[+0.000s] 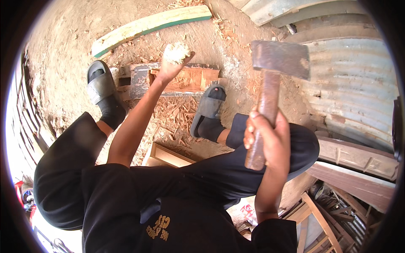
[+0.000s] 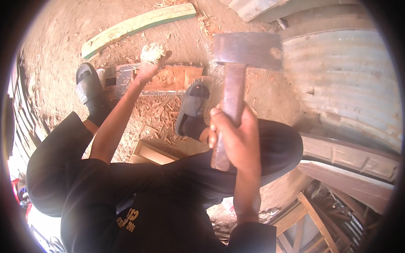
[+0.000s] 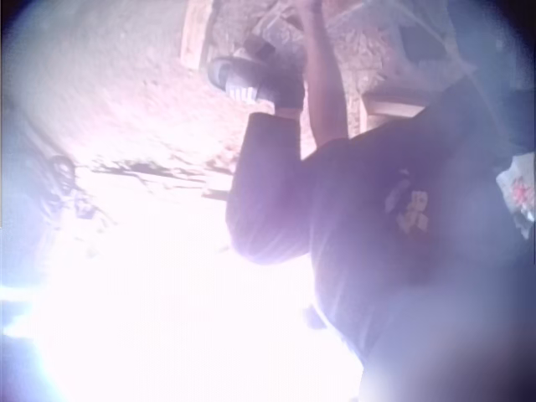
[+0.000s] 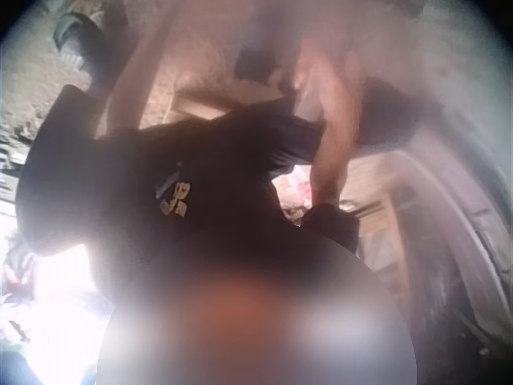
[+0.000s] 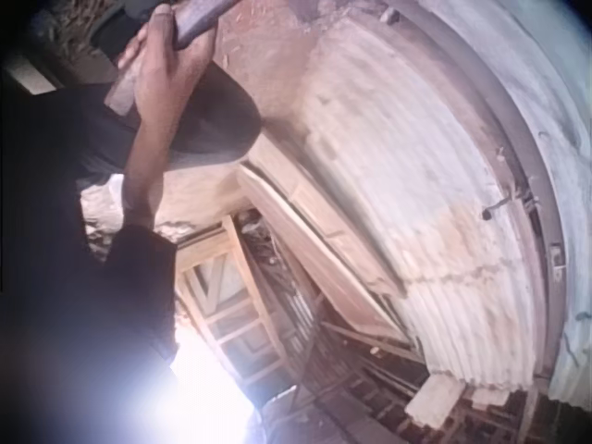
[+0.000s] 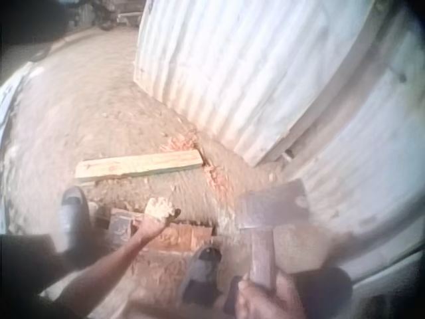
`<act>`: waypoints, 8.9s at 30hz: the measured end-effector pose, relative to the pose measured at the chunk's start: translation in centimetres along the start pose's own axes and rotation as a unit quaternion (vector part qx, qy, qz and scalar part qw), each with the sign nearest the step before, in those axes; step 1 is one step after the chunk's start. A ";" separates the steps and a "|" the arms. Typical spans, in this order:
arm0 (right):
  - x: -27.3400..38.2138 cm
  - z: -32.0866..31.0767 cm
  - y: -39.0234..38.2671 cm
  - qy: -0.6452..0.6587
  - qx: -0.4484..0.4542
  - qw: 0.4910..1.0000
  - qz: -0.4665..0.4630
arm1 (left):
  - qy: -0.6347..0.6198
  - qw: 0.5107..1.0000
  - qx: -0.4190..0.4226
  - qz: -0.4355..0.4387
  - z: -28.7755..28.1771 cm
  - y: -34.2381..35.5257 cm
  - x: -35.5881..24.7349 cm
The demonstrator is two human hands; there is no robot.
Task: The person sits on the ground and uses a small axe to repeatedly strike and chip away at a rectangular wooden block, removing wood chips and shaping the block.
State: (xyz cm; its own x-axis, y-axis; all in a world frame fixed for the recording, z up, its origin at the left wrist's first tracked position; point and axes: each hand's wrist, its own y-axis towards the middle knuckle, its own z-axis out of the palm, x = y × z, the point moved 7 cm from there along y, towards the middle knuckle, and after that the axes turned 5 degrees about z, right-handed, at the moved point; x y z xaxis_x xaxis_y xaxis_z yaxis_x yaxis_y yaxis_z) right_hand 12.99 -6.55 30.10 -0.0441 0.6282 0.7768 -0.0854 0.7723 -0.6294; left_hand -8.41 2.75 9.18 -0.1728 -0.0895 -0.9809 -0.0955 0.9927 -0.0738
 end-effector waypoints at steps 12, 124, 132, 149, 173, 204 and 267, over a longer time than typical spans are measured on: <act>3.9 8.8 -0.5 -0.118 0.015 0.981 -0.154 | -0.170 0.985 -0.009 0.034 1.0 0.5 3.1; -7.3 8.8 11.3 -0.418 -0.004 0.905 -0.077 | -0.299 0.941 -0.099 0.122 -0.2 2.4 3.3; 6.7 14.3 2.8 -0.226 0.027 0.958 -0.175 | -0.123 0.986 -0.100 0.055 -2.8 1.9 3.1; -4.2 8.5 5.4 -0.219 0.078 0.966 0.118 | -0.077 0.994 -0.070 0.030 -2.8 2.8 3.9; 9.9 -1.7 -3.3 0.090 -0.085 0.990 -0.071 | 0.023 0.980 -0.159 -0.113 -3.1 8.7 7.7; 9.1 -3.1 -5.3 0.145 -0.018 0.988 -0.045 | -0.065 0.993 0.028 -0.092 -6.9 3.4 1.4; -15.7 -8.0 13.2 0.287 -0.111 0.935 0.178 | 0.375 0.876 0.197 0.229 15.4 1.5 5.3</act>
State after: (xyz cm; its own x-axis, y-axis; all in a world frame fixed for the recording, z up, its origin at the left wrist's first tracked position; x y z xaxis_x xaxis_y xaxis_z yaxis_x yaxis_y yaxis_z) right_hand 20.51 -5.49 9.44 0.5172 0.7465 0.4187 0.0447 0.4650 -0.8842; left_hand 5.60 5.02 1.13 -0.7147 0.4442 -0.5403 0.4730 0.8760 0.0945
